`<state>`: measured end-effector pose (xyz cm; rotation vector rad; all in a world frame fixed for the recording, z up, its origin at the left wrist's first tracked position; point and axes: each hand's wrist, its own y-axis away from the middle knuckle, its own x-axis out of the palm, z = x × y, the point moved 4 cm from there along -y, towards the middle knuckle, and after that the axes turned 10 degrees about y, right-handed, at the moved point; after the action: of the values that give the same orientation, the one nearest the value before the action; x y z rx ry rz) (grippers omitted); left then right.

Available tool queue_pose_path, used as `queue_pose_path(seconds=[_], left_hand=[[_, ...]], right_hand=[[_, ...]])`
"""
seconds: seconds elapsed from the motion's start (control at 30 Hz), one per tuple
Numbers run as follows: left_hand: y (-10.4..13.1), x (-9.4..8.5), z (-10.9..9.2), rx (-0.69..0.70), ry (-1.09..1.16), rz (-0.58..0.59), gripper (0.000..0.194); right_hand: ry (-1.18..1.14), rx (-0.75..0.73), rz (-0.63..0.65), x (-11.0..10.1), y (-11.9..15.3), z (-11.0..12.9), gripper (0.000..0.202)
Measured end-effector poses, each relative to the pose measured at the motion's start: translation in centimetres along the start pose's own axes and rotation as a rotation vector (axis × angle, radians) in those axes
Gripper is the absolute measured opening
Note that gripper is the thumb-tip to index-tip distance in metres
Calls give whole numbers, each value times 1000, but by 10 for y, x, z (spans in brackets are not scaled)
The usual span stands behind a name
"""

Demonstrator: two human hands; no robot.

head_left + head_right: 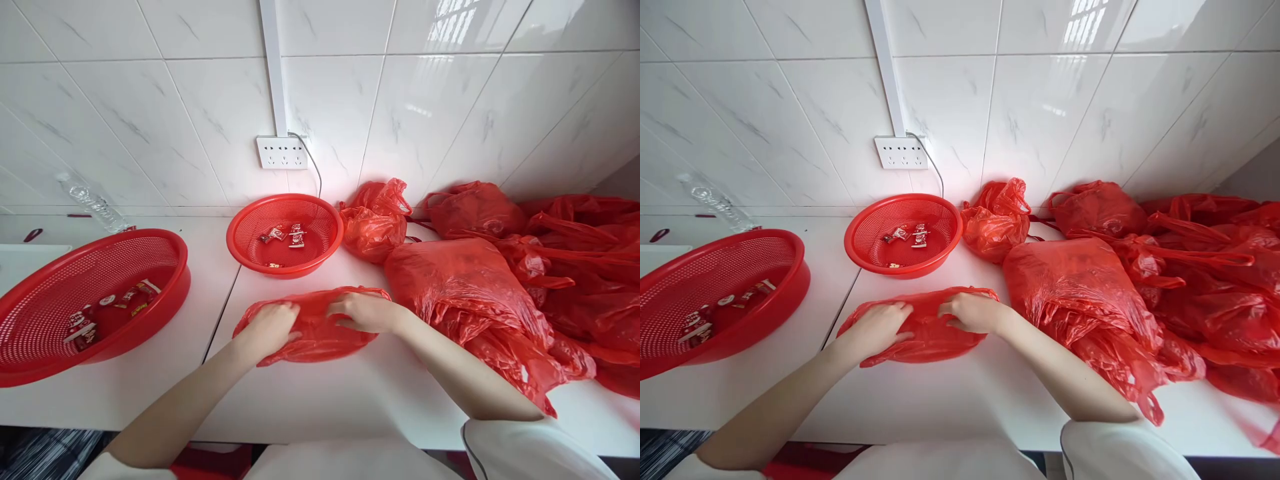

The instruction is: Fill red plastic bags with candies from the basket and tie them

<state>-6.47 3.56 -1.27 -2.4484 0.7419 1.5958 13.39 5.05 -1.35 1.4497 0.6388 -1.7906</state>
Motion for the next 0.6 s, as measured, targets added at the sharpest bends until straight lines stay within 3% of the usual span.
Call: queue_pose_path(seconds=[0.1, 0.17, 0.23, 0.33, 0.4, 0.53, 0.6], left_hand=[[1, 3, -25, 294, -223, -11, 20], [0, 9, -25, 349, -238, 2, 37], [-2, 16, -14, 322, -181, 42, 62], [-5, 28, 13, 213, -73, 153, 95], [-5, 33, 27, 133, -20, 234, 97], [-1, 33, 39, 44, 103, 348, 100], [-1, 30, 42, 25, 186, 349, 98]], right_hand=[[16, -203, -90, -12, -1, 25, 30], [89, -193, -124, -13, -1, 29, 31], [130, -146, -110, -8, -2, 23, 28], [100, 5, -9, 10, -4, -1, 88], [30, 118, 86, 24, -5, -19, 111], [-136, 146, 171, 47, -6, -37, 116], [-188, 146, 196, 55, -6, -40, 113]])
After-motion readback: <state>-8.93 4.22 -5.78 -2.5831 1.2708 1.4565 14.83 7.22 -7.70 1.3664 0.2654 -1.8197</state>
